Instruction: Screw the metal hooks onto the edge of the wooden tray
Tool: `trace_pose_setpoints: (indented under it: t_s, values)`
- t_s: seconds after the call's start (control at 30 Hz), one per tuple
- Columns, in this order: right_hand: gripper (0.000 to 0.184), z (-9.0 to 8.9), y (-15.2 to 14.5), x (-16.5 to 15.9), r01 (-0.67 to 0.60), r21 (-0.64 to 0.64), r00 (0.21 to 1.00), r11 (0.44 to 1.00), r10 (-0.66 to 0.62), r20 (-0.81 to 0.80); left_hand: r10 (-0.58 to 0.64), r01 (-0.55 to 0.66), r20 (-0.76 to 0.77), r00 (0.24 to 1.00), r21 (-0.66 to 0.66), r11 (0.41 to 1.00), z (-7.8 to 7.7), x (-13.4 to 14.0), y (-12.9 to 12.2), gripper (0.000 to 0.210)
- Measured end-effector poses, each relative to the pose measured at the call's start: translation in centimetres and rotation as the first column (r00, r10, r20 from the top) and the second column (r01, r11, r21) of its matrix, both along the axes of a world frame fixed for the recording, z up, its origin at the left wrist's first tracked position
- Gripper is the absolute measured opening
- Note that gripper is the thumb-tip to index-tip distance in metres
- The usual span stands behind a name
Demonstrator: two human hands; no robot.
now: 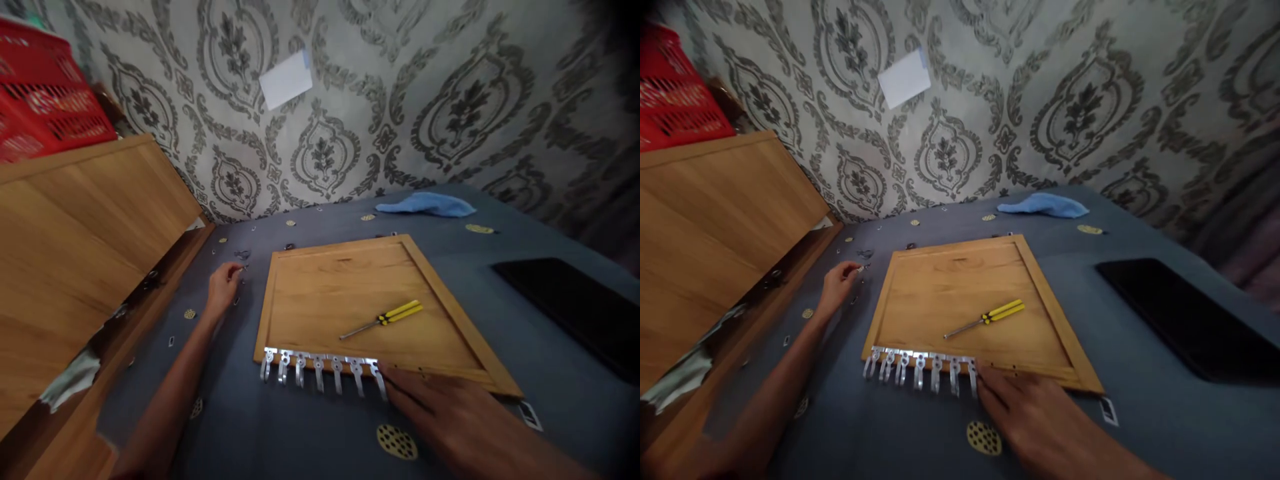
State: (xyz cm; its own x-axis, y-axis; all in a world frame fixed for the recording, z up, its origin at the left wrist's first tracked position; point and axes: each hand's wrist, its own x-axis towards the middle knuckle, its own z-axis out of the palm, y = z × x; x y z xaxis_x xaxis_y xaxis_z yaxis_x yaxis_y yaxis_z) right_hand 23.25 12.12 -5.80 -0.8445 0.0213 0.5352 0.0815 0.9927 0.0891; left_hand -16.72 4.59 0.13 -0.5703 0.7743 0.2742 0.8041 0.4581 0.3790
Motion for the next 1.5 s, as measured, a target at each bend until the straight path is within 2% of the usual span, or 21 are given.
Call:
trace_pose_setpoints:
  t_s: [0.13, 0.23, 0.33, 0.53, 0.67, 0.93, 1.13, 1.3, 1.4, 1.5]
  values:
    - [0.045, 0.1, 0.0, 0.1, -0.004, 0.039, 0.999, 0.999, 0.006, -0.054, 0.097, -0.097, -0.002, 0.995, -0.062, 0.993, -1.1, -2.9, 0.7, 0.034]
    - [0.044, -0.1, -0.1, 0.0, -0.012, 0.054, 0.995, 0.998, 0.017, -0.095, 0.130, -0.131, -0.016, 0.991, -0.101, 0.986, -1.6, -3.3, 1.6, 0.035]
    - [0.043, 0.4, -0.3, -0.2, -0.024, 0.043, 0.991, 0.999, 0.029, -0.133, 0.164, -0.166, -0.029, 0.986, -0.148, 0.975, -1.8, -3.3, 2.3, 0.035]
    - [0.037, 1.3, -0.4, -0.1, -0.009, 0.064, 0.999, 0.998, 0.012, -0.043, 0.188, -0.197, -0.060, 0.980, -0.216, 0.956, -1.9, -3.6, 2.6, 0.035]
    - [0.033, 1.4, -0.5, 0.1, -0.011, 0.054, 1.000, 0.999, 0.011, 0.000, 0.161, -0.175, -0.079, 0.984, -0.237, 0.956, -1.7, -3.7, 2.5, 0.034]
    - [0.035, 1.4, -0.6, 0.2, -0.011, 0.041, 0.998, 0.999, 0.008, 0.054, 0.064, -0.091, -0.118, 0.991, -0.243, 0.966, -1.5, -4.0, 1.9, 0.030]
    - [0.032, 1.5, -0.7, 0.3, 0.002, 0.024, 0.993, 1.000, -0.004, 0.122, -0.011, -0.012, -0.086, 0.996, -0.265, 0.964, -1.2, -4.5, 1.4, 0.029]
    - [0.031, 1.7, -0.7, 0.4, 0.000, 0.001, 0.990, 1.000, 0.000, 0.142, -0.023, 0.006, -0.070, 0.997, -0.235, 0.972, -1.1, -4.3, 1.4, 0.006]
    - [0.033, 1.7, -0.6, 0.5, 0.002, -0.018, 0.985, 1.000, 0.001, 0.171, -0.037, 0.023, -0.065, 0.997, -0.200, 0.979, -0.4, -3.8, 1.2, 0.006]
    - [0.033, 1.5, -0.6, 0.5, 0.000, -0.037, 0.982, 0.999, 0.007, 0.188, -0.095, 0.087, -0.052, 0.994, -0.152, 0.985, 1.2, -2.5, 0.8, 0.013]
